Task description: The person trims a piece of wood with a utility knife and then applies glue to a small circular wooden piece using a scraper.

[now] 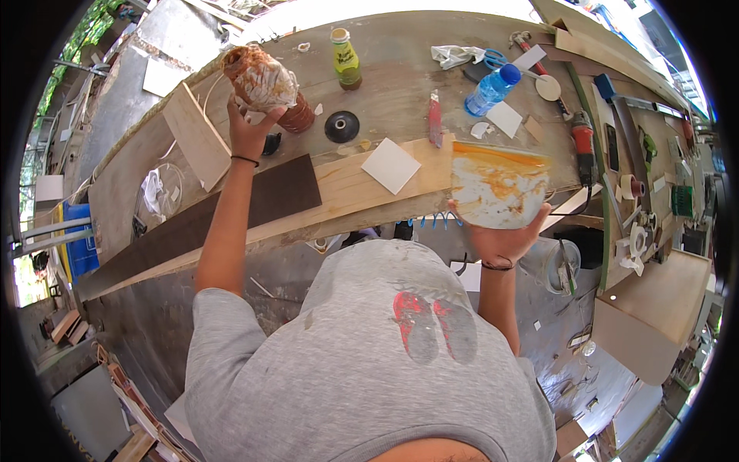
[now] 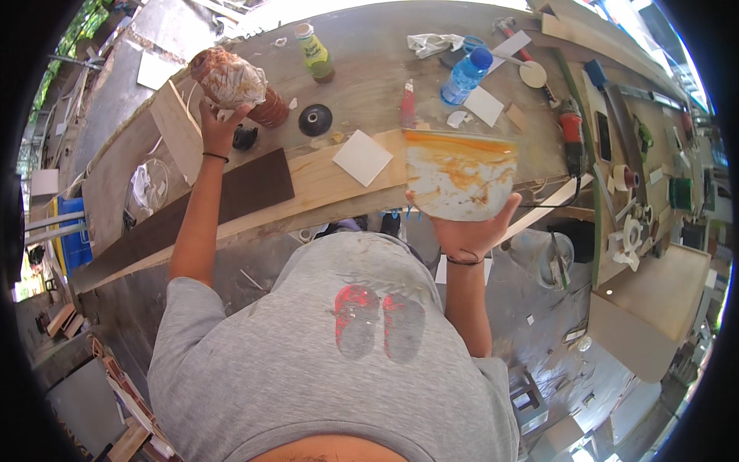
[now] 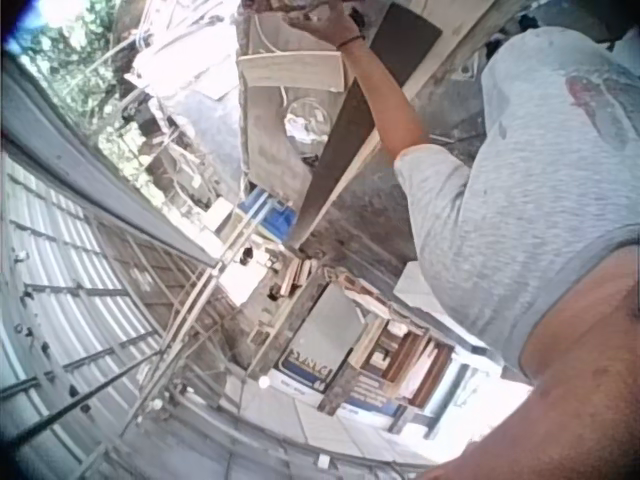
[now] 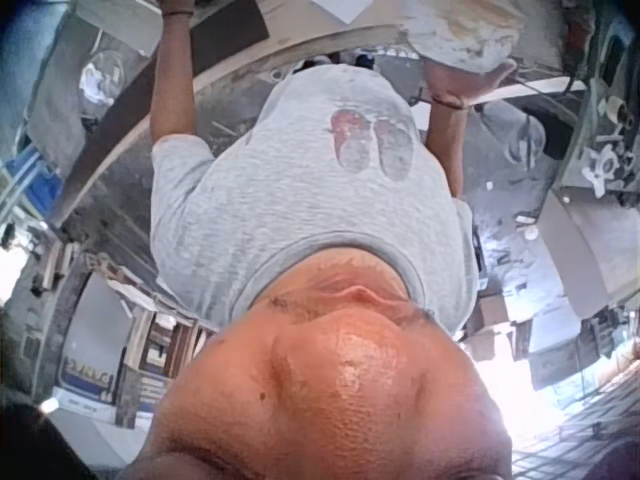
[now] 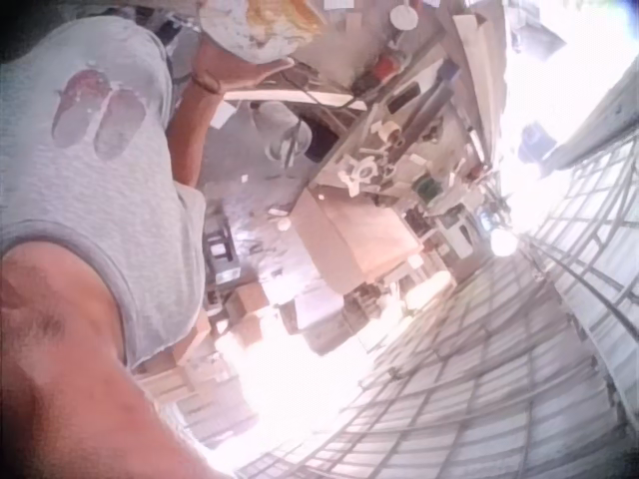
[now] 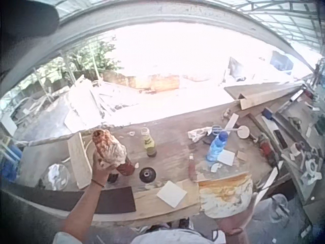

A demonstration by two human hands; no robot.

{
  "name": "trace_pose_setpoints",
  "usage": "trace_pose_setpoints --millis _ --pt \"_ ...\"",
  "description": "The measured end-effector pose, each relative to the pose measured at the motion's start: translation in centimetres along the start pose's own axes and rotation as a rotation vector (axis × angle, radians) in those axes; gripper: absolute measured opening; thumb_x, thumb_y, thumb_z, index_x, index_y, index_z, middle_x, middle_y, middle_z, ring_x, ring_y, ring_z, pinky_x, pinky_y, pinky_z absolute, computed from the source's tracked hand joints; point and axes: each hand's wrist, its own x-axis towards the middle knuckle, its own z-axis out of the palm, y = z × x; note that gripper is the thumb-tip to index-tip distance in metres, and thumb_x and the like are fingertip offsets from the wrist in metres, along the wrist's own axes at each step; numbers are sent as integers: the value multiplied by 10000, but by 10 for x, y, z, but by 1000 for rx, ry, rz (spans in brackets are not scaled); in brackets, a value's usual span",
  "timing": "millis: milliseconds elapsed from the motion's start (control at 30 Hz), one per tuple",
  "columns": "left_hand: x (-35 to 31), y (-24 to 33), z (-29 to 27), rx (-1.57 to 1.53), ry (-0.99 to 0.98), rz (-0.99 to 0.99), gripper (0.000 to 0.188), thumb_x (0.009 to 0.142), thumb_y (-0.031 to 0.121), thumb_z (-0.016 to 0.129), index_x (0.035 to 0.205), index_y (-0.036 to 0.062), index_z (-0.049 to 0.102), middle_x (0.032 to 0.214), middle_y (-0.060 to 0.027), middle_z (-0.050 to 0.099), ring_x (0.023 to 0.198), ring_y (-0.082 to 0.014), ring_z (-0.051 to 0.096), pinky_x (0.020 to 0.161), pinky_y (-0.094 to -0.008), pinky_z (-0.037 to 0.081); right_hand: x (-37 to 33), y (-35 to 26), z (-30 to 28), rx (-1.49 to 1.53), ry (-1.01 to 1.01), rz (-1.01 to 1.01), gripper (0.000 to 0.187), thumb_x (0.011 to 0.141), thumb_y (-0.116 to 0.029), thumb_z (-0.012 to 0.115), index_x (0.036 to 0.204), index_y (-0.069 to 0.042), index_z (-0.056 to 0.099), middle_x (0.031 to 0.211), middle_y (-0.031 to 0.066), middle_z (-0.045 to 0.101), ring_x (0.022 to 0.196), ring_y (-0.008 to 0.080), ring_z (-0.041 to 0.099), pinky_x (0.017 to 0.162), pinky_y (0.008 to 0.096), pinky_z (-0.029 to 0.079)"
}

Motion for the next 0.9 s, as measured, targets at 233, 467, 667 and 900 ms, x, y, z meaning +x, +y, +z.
trace_pose_setpoints --millis 233,467,667,900 --pt "-84 35 35 325 425 222 711 796 255 690 1344 4 313 1349 -170 370 1244 -303 380 1024 -429 297 -14 -43 -14 -129 -77 -247 729 797 -650 460 1394 -253 333 1452 67 295 1314 353 271 942 739 197" --pt "-136 11 108 437 -264 292 649 753 294 667 1283 10 423 1265 -195 462 1196 -360 410 996 -434 329 -29 -92 -15 -358 166 -586 912 651 -652 644 1397 -231 331 1465 88 265 1328 383 223 987 687 192" --pt "-123 0 154 666 -573 -20 778 639 467 725 1238 40 472 1273 -136 457 1182 -317 405 958 -467 328 -44 -105 -1 -508 322 -769 931 644 -652 649 1398 -215 325 1475 113 242 1338 406 211 1005 701 162" --pt "-112 -7 173 769 -609 -155 712 530 460 792 1096 92 567 1250 -111 444 1160 -313 385 935 -475 305 -61 -95 -6 -454 385 -705 906 672 -685 588 1398 -209 327 1465 116 266 1332 397 237 1000 693 190"
